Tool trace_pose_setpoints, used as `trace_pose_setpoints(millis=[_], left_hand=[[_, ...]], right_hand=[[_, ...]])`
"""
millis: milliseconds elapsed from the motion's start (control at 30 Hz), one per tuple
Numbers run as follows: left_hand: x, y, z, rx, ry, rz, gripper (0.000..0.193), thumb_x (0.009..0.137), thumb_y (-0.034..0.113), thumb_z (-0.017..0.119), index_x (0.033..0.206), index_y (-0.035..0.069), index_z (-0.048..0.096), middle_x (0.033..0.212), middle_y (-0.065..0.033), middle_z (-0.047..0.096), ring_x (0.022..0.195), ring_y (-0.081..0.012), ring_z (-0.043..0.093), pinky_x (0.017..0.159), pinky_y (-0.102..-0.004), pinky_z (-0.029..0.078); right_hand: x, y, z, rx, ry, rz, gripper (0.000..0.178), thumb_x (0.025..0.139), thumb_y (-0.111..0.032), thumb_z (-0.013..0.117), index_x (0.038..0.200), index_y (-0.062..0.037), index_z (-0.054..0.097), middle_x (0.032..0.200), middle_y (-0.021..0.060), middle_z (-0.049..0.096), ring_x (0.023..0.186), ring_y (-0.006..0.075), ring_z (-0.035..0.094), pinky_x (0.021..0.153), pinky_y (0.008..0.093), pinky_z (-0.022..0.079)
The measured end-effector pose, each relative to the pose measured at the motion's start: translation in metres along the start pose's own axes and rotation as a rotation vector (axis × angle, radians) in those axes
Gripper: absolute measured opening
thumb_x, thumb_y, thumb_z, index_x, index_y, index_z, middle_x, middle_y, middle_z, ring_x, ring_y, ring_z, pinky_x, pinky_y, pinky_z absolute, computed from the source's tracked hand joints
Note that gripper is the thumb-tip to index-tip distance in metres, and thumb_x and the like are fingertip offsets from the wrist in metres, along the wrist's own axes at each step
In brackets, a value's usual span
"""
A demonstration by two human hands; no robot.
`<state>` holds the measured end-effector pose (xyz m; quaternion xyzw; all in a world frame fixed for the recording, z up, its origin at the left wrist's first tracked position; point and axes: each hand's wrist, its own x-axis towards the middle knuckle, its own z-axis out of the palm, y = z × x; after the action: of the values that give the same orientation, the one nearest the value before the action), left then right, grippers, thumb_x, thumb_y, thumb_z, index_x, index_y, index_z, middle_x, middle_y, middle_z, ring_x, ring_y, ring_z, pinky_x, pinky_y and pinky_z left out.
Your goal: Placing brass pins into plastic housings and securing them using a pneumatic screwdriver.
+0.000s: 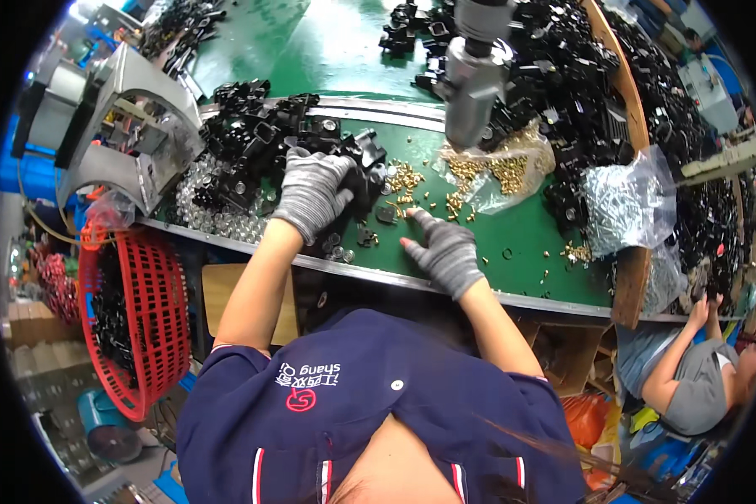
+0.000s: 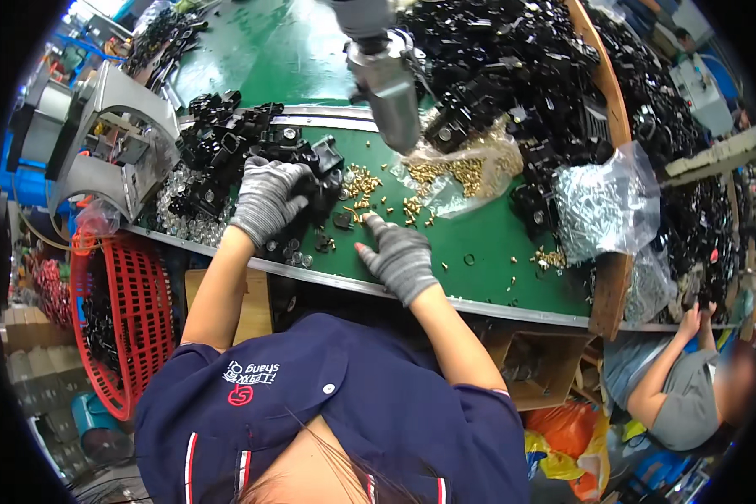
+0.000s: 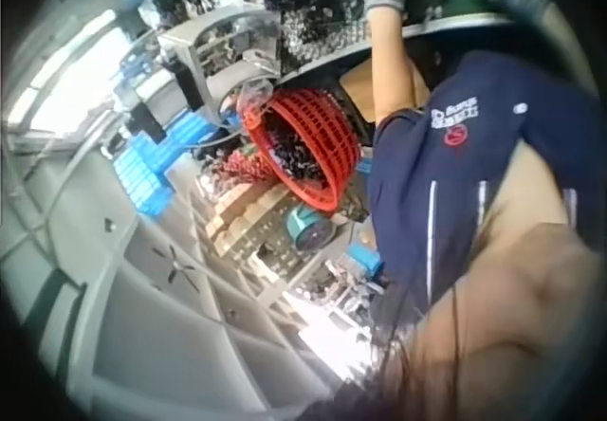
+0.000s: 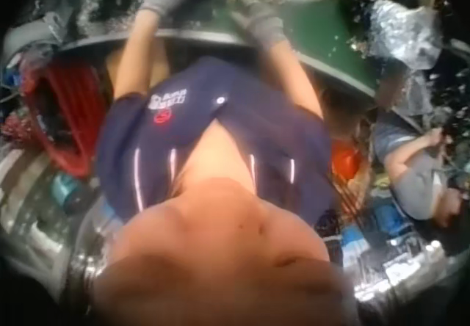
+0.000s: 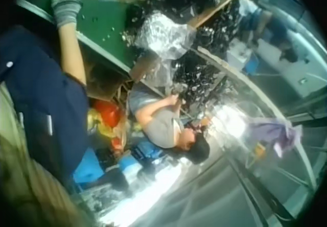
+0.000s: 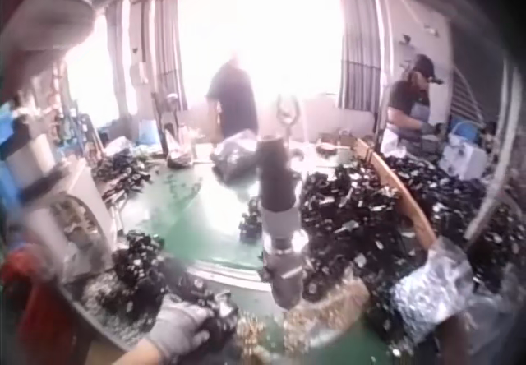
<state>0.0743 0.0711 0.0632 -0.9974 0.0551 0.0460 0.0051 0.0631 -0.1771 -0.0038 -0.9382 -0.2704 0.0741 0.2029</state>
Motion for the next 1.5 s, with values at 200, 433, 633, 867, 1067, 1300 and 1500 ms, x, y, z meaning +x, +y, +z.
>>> trace_pose_setpoints(millis=[200,433,633,867,1067,1300,1500], left_hand=[[-0.019,-0.003,-0.014,-0.43,0.125,0.031,0.047,0.081,0.028,0.077,0.124,0.013,0.065,0.103,-0.0065,0.072,0.098,-0.0259,0.067,0.094,-0.0397,0.048],[-0.051,0.06,0.025,-1.971,-0.56,-0.115,0.051,0.089,0.028,0.072,0.128,-0.002,0.061,0.119,-0.0065,0.068,0.108,-0.015,0.063,0.094,-0.031,0.05],[-0.052,0.094,0.017,-1.286,0.001,0.011,0.045,0.087,0.023,0.072,0.126,0.002,0.063,0.116,-0.0113,0.069,0.103,-0.0226,0.067,0.087,-0.0357,0.054],[-0.057,0.083,0.041,-0.656,0.102,0.375,0.04,0.083,0.019,0.074,0.12,0.005,0.066,0.111,-0.0156,0.068,0.1,-0.0312,0.067,0.085,-0.0394,0.055],[-0.051,0.059,0.029,-0.916,0.192,0.257,0.034,0.081,0.017,0.075,0.113,0.007,0.069,0.108,-0.0138,0.068,0.095,-0.0348,0.067,0.084,-0.0419,0.055],[-0.016,0.05,0.044,-0.462,0.12,0.216,0.032,0.077,0.01,0.073,0.109,0.011,0.071,0.118,-0.0096,0.065,0.1,-0.0341,0.064,0.087,-0.0419,0.054],[-0.01,0.039,0.037,-0.427,0.195,0.423,0.035,0.073,0.005,0.07,0.108,0.012,0.07,0.121,-0.0099,0.062,0.105,-0.0357,0.061,0.092,-0.0439,0.052]], right_hand=[[-0.01,0.003,-0.025,0.373,0.226,-0.078,0.061,0.083,-0.029,0.077,0.138,-0.0139,0.055,0.096,0.0112,0.067,0.083,0.0272,0.066,0.075,0.0373,0.053],[-0.026,-0.012,-0.088,0.691,0.184,-0.442,0.068,0.078,-0.02,0.082,0.139,-0.0107,0.054,0.124,0.0158,0.059,0.105,0.0314,0.063,0.091,0.0389,0.054],[-0.039,0.01,-0.047,0.621,-0.039,-0.003,0.061,0.084,-0.032,0.077,0.135,-0.0052,0.056,0.119,0.0201,0.063,0.105,0.0329,0.065,0.091,0.0387,0.052],[-0.034,0.028,-0.041,0.491,0.033,0.048,0.046,0.092,-0.033,0.068,0.125,-0.0023,0.061,0.113,0.0204,0.066,0.099,0.0355,0.066,0.088,0.041,0.052],[-0.015,0.06,-0.043,0.135,0.083,0.15,0.031,0.092,-0.025,0.066,0.116,-0.0058,0.065,0.095,0.0143,0.069,0.086,0.0293,0.067,0.08,0.0392,0.053],[0.01,0.065,-0.034,-0.138,-0.004,0.087,0.018,0.089,-0.021,0.065,0.102,-0.0088,0.064,0.088,0.0135,0.066,0.083,0.0323,0.065,0.076,0.0423,0.053],[0.001,0.068,-0.032,-0.182,0.101,0.013,0.02,0.088,-0.023,0.062,0.103,-0.0095,0.064,0.093,0.0147,0.066,0.081,0.0334,0.065,0.074,0.0448,0.053]])
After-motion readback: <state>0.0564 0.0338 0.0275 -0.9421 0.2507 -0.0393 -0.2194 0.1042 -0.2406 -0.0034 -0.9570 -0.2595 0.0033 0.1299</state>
